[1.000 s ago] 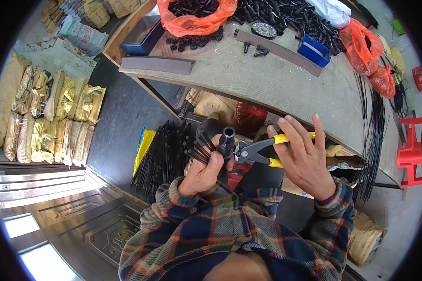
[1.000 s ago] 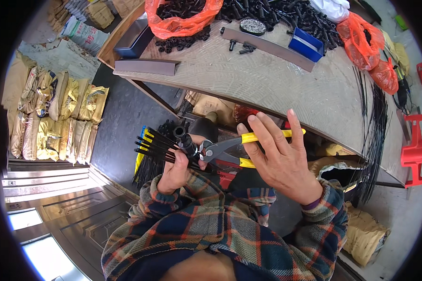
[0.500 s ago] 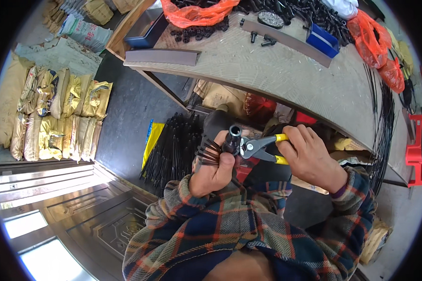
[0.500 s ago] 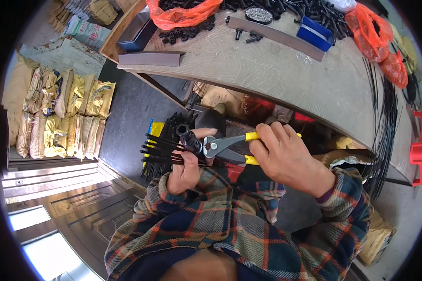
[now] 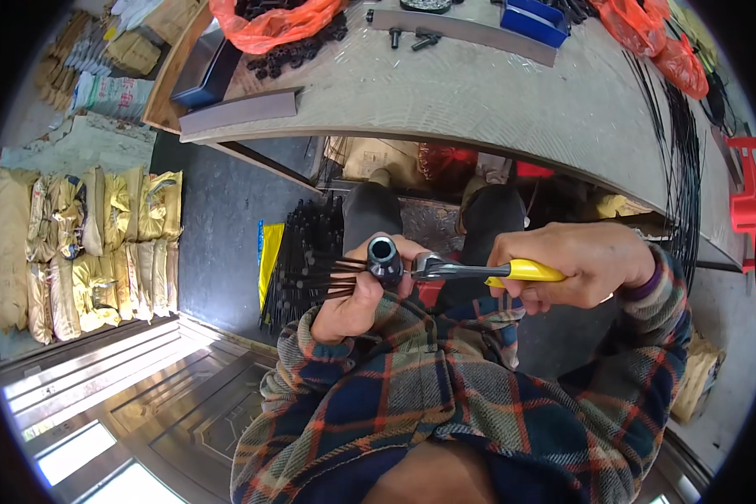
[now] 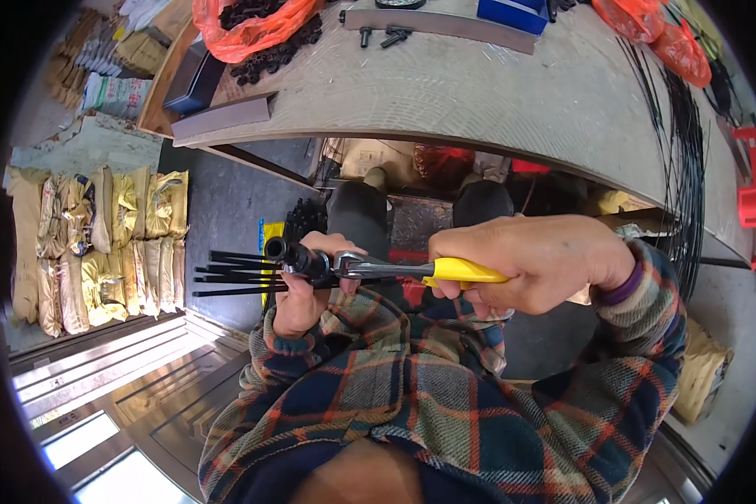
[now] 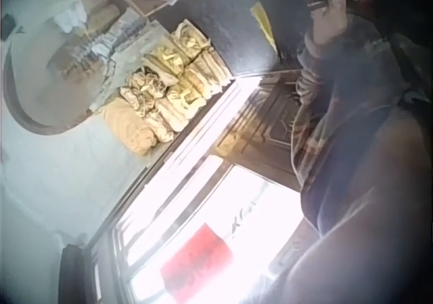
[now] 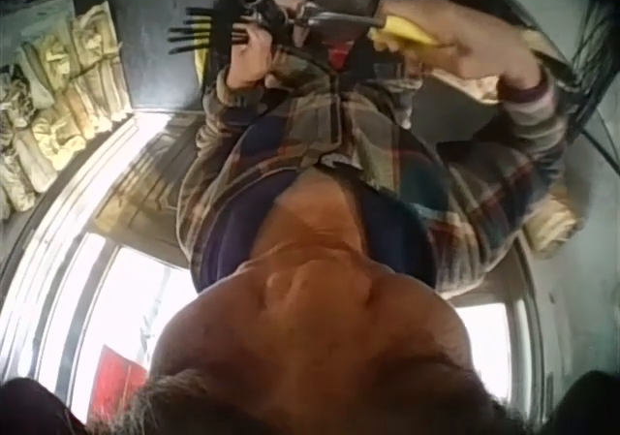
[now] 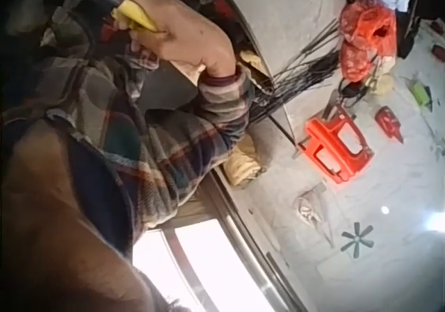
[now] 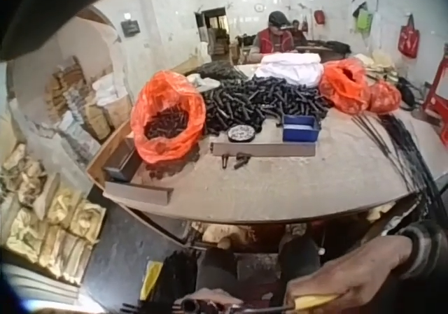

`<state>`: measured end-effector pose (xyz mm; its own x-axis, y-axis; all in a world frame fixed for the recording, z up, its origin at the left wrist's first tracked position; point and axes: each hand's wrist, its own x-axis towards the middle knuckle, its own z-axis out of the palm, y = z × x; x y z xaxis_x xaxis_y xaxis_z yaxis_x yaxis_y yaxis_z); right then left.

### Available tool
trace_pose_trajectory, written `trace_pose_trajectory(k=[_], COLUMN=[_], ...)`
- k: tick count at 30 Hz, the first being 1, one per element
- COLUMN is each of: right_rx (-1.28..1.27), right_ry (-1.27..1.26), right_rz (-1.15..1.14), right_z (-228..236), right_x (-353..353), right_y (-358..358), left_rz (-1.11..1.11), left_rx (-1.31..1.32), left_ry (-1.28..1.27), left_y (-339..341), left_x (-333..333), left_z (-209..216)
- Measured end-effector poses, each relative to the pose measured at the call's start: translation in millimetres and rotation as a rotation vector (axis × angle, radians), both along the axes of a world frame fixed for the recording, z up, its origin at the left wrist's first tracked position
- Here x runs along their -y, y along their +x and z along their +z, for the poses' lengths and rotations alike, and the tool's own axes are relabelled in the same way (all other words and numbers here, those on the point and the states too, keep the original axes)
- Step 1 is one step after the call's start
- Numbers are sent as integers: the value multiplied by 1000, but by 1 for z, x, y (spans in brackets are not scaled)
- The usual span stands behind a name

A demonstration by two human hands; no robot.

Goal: Assembling electrical components by crimping wires and attaching connectors at a workbench.

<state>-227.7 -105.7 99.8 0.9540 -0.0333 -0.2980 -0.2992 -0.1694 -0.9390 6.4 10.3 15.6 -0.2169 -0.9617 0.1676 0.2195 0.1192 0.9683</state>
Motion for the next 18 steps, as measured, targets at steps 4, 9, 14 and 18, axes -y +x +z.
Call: trace_pose_trajectory(k=[4, 9, 14, 18], right_rx=[-73, 33, 71, 39], right_ry=[-91, -249, -277, -955], right_rz=[62, 103, 30, -505], right_z=[8, 0, -20, -40], right_x=[5, 4, 0, 27], right_y=[6, 12, 15, -6], left_rz=[18, 90, 159, 449], left_rx=[-18, 117, 106, 59], left_ry=[52, 50, -17, 55], left_y=[-2, -1, -4, -5], left_x=[-5, -9, -4, 9], left_z=[1, -2, -9, -24])
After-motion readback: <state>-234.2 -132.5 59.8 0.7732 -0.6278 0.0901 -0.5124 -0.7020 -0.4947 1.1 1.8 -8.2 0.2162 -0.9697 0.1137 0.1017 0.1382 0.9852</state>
